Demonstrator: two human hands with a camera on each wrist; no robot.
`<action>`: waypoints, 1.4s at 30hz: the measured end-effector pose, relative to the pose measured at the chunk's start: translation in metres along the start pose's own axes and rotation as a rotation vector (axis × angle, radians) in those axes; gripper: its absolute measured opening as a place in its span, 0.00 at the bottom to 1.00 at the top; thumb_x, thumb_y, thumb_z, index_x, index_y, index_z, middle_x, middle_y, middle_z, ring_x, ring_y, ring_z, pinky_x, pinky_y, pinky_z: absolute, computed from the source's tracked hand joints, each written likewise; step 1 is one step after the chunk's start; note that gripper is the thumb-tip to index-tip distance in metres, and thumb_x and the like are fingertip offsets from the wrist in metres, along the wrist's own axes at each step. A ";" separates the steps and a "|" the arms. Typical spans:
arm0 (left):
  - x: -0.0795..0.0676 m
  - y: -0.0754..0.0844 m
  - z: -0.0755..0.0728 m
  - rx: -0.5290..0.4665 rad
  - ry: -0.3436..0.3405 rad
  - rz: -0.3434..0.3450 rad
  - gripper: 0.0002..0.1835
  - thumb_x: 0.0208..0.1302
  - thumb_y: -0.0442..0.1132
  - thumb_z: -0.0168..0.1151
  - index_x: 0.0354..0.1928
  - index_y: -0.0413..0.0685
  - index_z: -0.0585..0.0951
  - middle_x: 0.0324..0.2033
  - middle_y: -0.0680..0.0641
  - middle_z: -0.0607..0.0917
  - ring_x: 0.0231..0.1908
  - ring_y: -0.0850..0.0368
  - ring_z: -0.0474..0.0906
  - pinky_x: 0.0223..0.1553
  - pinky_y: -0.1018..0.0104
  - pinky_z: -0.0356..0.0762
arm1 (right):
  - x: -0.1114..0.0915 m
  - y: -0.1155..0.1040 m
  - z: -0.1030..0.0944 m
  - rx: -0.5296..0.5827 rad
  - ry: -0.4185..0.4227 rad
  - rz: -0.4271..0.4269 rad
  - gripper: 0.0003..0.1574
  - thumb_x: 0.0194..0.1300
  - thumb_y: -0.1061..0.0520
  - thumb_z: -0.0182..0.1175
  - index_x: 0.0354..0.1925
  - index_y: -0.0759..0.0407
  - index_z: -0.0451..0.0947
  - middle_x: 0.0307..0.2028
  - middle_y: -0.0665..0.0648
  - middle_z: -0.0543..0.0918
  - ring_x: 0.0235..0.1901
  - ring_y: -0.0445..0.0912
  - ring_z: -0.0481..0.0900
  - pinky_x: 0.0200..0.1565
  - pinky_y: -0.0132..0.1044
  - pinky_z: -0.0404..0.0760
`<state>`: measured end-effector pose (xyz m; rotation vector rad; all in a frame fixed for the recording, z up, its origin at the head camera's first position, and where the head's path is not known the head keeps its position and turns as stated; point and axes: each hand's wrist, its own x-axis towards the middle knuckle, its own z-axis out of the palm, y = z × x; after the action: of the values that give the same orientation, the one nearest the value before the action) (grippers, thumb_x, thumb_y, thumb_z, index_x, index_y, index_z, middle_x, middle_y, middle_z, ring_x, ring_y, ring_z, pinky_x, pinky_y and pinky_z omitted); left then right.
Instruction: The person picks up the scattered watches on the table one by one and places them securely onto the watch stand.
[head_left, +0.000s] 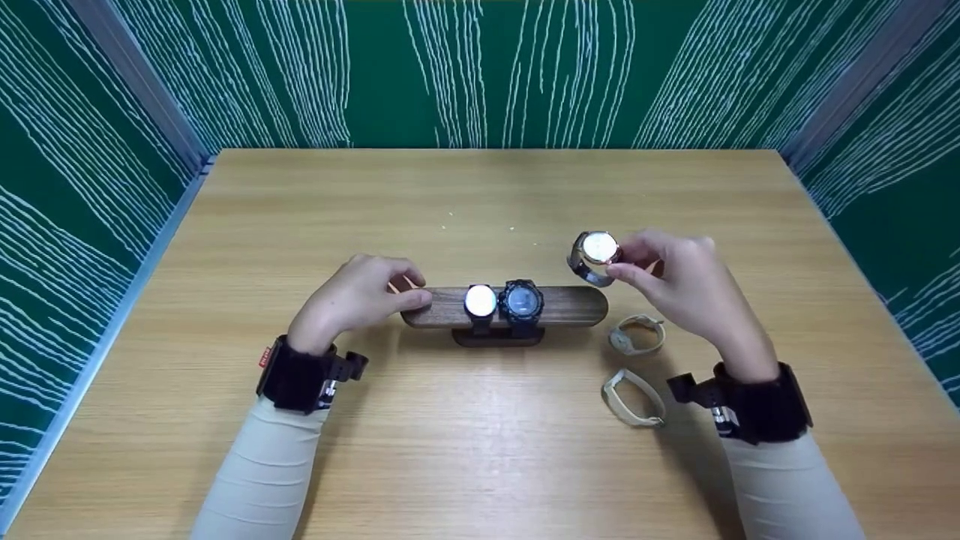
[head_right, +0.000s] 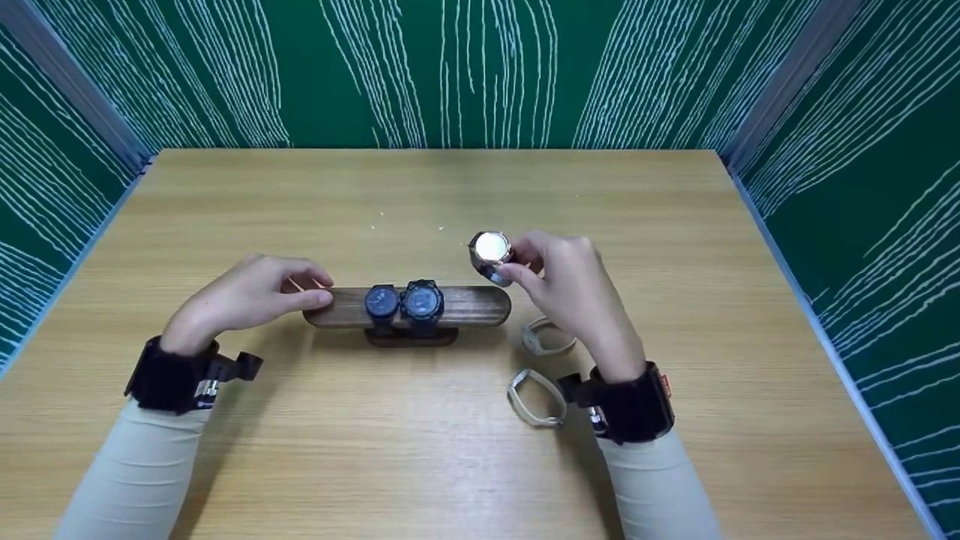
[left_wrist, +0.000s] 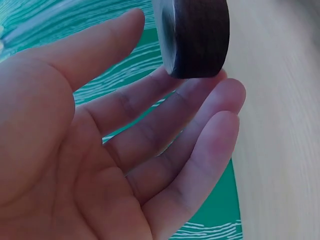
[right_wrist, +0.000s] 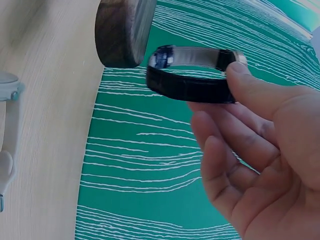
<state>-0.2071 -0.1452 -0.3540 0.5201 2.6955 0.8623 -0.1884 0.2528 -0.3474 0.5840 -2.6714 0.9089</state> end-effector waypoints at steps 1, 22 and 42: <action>0.000 0.000 0.000 0.002 -0.001 -0.002 0.16 0.74 0.51 0.68 0.54 0.49 0.87 0.46 0.47 0.90 0.51 0.50 0.85 0.55 0.50 0.80 | 0.000 0.001 0.000 -0.002 -0.011 0.004 0.07 0.70 0.55 0.73 0.42 0.58 0.88 0.34 0.52 0.91 0.29 0.44 0.84 0.30 0.23 0.78; 0.003 -0.003 0.007 -0.013 -0.025 -0.004 0.16 0.73 0.51 0.70 0.51 0.48 0.89 0.43 0.49 0.90 0.45 0.52 0.82 0.49 0.56 0.78 | -0.001 0.007 0.003 -0.042 -0.131 0.021 0.05 0.67 0.57 0.75 0.39 0.56 0.88 0.30 0.49 0.89 0.29 0.42 0.83 0.31 0.29 0.77; 0.006 -0.005 0.008 0.001 -0.019 0.001 0.17 0.72 0.51 0.70 0.51 0.46 0.89 0.43 0.48 0.90 0.46 0.51 0.82 0.50 0.54 0.78 | -0.004 0.003 0.010 -0.034 -0.273 0.125 0.08 0.67 0.57 0.75 0.37 0.59 0.86 0.30 0.50 0.90 0.30 0.42 0.86 0.34 0.32 0.82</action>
<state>-0.2105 -0.1426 -0.3642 0.5271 2.6791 0.8519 -0.1875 0.2502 -0.3585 0.5768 -2.9910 0.8691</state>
